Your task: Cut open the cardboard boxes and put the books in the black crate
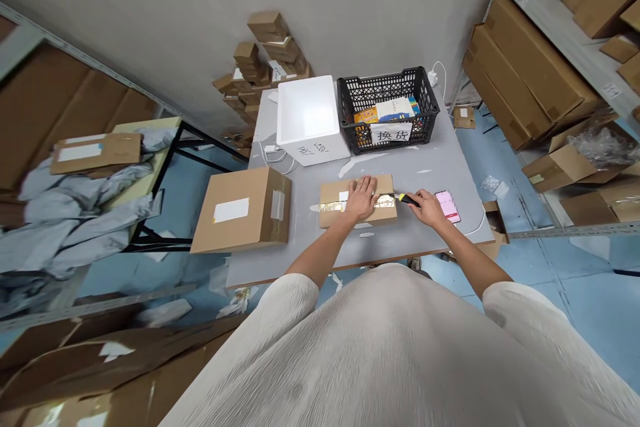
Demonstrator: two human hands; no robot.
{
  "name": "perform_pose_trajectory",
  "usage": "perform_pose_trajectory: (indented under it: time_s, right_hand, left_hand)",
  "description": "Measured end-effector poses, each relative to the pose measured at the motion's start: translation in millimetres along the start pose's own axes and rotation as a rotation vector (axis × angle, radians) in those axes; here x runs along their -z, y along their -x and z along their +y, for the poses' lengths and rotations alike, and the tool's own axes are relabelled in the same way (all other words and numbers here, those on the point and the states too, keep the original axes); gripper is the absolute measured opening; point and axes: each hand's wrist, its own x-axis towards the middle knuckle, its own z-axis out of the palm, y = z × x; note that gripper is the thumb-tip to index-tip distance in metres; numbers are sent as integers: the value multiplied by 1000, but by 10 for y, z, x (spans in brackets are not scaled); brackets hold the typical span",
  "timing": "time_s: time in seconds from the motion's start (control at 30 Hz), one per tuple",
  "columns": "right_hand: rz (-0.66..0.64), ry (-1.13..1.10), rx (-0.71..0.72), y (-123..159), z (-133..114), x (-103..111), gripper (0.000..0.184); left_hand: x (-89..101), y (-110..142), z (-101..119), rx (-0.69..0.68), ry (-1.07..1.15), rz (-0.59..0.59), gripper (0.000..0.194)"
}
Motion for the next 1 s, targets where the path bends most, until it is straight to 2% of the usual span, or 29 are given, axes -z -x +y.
perform_pose_trajectory:
  time_s: [0.13, 0.3, 0.43, 0.57, 0.67, 0.8, 1.0]
  right_hand:
    - [11, -53, 7, -26, -29, -28, 51]
    - [109, -12, -103, 7, 182, 193, 53]
    - [107, -34, -83, -73, 187, 244, 52]
    - [141, -129, -247, -217, 103, 79, 50]
    - [89, -164, -352, -260, 161, -51, 47]
    - [-3, -114, -494, -240, 350, -222, 44]
    - [-138, -88, -654, -223, 583, -554, 44]
  left_hand:
    - [-5, -5, -7, 17, 2, 0, 70]
    - [10, 8, -2, 17, 12, -6, 70]
    - [-3, 14, 3, 21, 23, 16, 73]
    - [31, 34, 14, 27, 48, 16, 72]
    - [81, 128, 14, 31, 39, 22, 63]
    - [92, 430, -44, 140, 26, 28, 59]
    - [36, 924, -265, 260, 7, -27, 70]
